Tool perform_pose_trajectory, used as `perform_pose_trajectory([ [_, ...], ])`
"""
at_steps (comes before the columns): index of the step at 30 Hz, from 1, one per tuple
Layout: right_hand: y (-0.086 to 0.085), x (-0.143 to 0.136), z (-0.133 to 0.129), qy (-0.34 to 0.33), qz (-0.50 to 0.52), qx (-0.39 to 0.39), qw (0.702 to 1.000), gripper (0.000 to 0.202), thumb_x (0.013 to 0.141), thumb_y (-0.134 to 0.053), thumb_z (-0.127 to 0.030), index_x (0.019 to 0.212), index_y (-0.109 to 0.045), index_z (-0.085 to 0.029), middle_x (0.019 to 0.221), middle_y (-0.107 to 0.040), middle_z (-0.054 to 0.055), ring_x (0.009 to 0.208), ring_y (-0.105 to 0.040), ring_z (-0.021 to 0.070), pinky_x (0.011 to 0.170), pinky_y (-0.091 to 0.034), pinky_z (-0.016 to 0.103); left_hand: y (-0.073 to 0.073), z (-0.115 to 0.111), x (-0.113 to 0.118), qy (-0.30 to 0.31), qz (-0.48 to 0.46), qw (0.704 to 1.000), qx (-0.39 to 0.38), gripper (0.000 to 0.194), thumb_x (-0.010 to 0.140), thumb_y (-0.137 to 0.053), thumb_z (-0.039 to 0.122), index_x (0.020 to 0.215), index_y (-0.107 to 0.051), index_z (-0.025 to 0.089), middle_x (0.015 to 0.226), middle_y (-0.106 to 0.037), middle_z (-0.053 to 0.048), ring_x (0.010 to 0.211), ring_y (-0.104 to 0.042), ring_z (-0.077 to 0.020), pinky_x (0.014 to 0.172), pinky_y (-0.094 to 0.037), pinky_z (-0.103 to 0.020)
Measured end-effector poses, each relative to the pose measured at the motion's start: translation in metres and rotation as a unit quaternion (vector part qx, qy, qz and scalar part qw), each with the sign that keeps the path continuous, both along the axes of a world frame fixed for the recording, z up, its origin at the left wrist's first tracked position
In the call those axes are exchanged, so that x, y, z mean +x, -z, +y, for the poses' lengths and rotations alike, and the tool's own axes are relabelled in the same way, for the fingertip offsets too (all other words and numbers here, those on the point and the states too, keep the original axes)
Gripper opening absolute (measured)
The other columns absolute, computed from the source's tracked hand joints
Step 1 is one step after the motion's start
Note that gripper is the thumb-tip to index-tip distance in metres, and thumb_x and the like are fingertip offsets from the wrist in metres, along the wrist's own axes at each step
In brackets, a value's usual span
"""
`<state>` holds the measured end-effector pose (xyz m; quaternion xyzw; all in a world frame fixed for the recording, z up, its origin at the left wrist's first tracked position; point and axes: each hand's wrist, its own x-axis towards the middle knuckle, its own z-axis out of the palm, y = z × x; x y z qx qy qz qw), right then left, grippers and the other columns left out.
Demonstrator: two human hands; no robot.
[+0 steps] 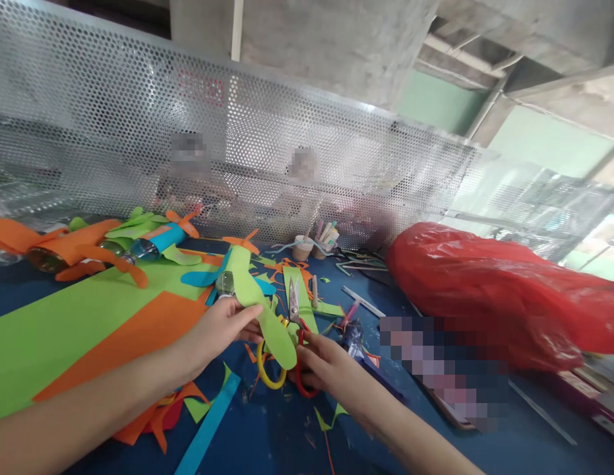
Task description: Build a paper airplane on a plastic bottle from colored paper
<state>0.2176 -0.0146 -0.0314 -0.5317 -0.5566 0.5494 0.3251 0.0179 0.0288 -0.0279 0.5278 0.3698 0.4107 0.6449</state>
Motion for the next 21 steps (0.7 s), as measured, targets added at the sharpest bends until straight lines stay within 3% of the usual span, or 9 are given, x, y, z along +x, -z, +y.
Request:
perform_pose_trajectory([
  [3,0.006,0.003,0.007,0.000,-0.110,0.081,0.991,0.025,0.087,-0.048,-0.020,0.105,-0.063,-0.013,0.074,-0.069,0.003,0.068,-0.067,0.0170,0.060,-0.051,0.026,0.004,-0.002,-0.004,-0.015,-0.006,0.999,-0.028,0.028,0.084,-0.063,0.042,0.080,-0.067,0.015,0.079,-0.075,-0.010,0.077,-0.071,-0.0221,0.077,-0.054,-0.035],
  [6,0.006,0.004,0.010,0.010,-0.194,0.155,0.969,0.029,0.087,-0.049,-0.020,0.110,-0.064,-0.012,0.075,-0.072,0.006,0.070,-0.069,0.0212,0.063,-0.052,0.030,0.004,-0.007,-0.008,0.007,-0.028,0.998,-0.048,0.030,0.086,-0.059,0.041,0.087,-0.069,0.014,0.086,-0.075,-0.012,0.081,-0.070,-0.0220,0.078,-0.054,-0.034],
  [10,-0.002,0.000,0.009,0.004,-0.270,0.240,0.932,0.033,0.087,-0.049,-0.015,0.116,-0.064,-0.014,0.100,-0.074,0.013,0.089,-0.069,0.0251,0.078,-0.052,0.036,0.004,-0.013,-0.010,0.006,-0.047,0.998,-0.040,0.029,0.085,-0.063,0.041,0.087,-0.071,0.014,0.089,-0.075,-0.010,0.084,-0.068,-0.0210,0.083,-0.052,-0.033],
  [13,-0.010,-0.004,0.004,0.003,-0.301,0.307,0.903,0.028,0.090,-0.046,-0.014,0.107,-0.068,-0.013,0.115,-0.069,0.016,0.106,-0.063,0.0263,0.094,-0.046,0.041,0.007,-0.014,-0.010,-0.013,-0.039,0.999,-0.012,0.027,0.082,-0.067,0.042,0.086,-0.072,0.015,0.089,-0.074,-0.008,0.083,-0.067,-0.0197,0.085,-0.051,-0.032],
  [17,-0.016,-0.008,-0.006,-0.032,-0.228,0.265,0.936,0.026,0.088,-0.057,-0.034,0.104,-0.066,-0.015,0.103,-0.071,0.009,0.090,-0.066,0.0218,0.081,-0.051,0.033,0.011,-0.019,-0.011,-0.038,-0.035,0.999,-0.002,0.026,0.077,-0.073,0.043,0.083,-0.072,0.018,0.082,-0.073,-0.004,0.078,-0.065,-0.0178,0.081,-0.052,-0.031],
  [21,-0.016,-0.011,-0.017,-0.066,-0.217,0.223,0.948,0.015,0.080,-0.062,-0.017,0.095,-0.064,-0.018,0.085,-0.069,0.000,0.073,-0.062,0.0155,0.066,-0.046,0.024,0.010,-0.026,-0.016,-0.012,-0.019,0.999,-0.033,0.018,0.072,-0.076,0.037,0.080,-0.074,0.021,0.082,-0.073,-0.002,0.081,-0.066,-0.0186,0.083,-0.052,-0.032],
])
